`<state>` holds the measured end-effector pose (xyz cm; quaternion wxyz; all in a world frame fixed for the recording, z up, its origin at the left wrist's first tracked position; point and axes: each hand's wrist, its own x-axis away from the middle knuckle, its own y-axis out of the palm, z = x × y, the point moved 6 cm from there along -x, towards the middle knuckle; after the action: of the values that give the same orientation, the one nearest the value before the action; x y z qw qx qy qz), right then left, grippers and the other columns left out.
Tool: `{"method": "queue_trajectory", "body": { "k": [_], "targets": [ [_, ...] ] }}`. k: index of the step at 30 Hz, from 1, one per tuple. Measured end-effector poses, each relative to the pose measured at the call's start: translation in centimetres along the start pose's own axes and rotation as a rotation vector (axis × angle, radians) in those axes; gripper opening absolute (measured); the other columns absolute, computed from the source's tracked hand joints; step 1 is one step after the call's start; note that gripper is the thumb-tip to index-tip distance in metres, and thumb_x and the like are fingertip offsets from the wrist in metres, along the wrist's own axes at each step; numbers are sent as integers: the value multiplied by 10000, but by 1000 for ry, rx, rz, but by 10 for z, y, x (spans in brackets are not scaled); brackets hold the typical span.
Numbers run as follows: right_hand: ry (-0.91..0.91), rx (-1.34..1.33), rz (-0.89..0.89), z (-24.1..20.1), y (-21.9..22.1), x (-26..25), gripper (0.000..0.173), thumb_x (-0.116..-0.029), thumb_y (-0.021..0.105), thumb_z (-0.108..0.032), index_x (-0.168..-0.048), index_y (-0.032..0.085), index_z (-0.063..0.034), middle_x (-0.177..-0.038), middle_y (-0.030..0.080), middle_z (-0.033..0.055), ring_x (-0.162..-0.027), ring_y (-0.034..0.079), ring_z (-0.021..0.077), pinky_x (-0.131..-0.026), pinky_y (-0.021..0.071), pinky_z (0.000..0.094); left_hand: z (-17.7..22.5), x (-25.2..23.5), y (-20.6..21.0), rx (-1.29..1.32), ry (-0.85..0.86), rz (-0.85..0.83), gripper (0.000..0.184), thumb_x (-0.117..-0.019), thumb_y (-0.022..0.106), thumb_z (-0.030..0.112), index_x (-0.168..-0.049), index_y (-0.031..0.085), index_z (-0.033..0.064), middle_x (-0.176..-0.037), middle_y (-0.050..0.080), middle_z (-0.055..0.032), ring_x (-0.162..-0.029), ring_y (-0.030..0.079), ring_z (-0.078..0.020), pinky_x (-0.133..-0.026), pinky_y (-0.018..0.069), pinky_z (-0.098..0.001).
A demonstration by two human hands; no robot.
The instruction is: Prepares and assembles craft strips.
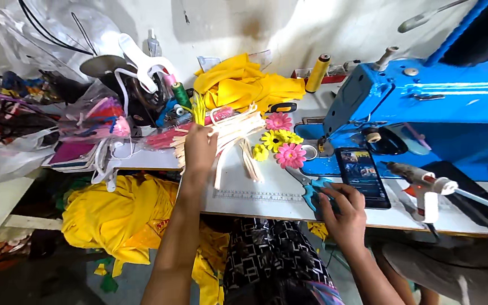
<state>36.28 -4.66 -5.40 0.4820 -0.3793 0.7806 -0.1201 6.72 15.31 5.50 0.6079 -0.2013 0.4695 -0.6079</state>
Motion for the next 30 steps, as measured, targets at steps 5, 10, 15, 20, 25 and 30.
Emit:
{"method": "queue_trajectory", "body": {
  "k": [5, 10, 15, 20, 25, 30],
  "targets": [
    [-64, -7, -6, -15, 1, -7, 289, -1004, 589, -241, -1027, 771, -18, -1143, 675, 260, -1092, 611, 434, -969, 467, 527, -15, -76, 9, -95, -187, -144, 498, -1016, 630, 347, -1032, 676, -149, -1200, 599, -376, -1175, 587, -504, -1005, 453, -644],
    [-163, -56, -19, -41, 8, -29, 266, -1009, 590, -249, -1031, 779, -64, -1119, 705, 182, -1099, 617, 382, -957, 465, 509, -1, -101, 10, -68, -176, -116, 342, -1025, 557, 193, -1071, 647, -133, -1132, 638, -353, -1121, 618, -511, -935, 468, -691],
    [-282, -113, -106, -80, 20, -80, 251, -988, 615, -230, -1041, 762, -34, -1044, 718, 150, -1049, 651, 360, -905, 510, 528, 26, -111, -21, 277, 57, 174, 338, -1055, 537, 244, -1134, 667, -58, -1022, 711, -193, -915, 703, -263, -884, 554, -453],
    [-152, -99, -479, -105, 91, -169, 351, -1026, 606, -240, -1250, 681, 20, -1157, 680, 238, -1071, 671, 404, -927, 535, 572, 40, -115, -10, 362, 58, 115, 289, -1024, 602, 239, -1082, 724, -16, -969, 742, -126, -857, 718, -185, -852, 577, -401],
    [45, -42, -742, -94, 189, -218, 323, -1009, 638, -213, -1201, 666, 44, -1181, 663, 294, -1139, 636, 474, -947, 495, 664, 46, -105, -7, 337, 30, 164, 283, -1042, 582, 240, -1074, 730, 1, -981, 737, -128, -891, 707, -216, -873, 557, -433],
    [70, 125, -853, -82, 219, -216, 230, -992, 567, -55, -1153, 697, 47, -1226, 658, 286, -1180, 620, 475, -953, 495, 666, 43, -50, -79, 396, 240, 633, 279, -1048, 560, 171, -1091, 727, -48, -968, 745, -136, -845, 713, -149, -823, 584, -329]
  ]
}}
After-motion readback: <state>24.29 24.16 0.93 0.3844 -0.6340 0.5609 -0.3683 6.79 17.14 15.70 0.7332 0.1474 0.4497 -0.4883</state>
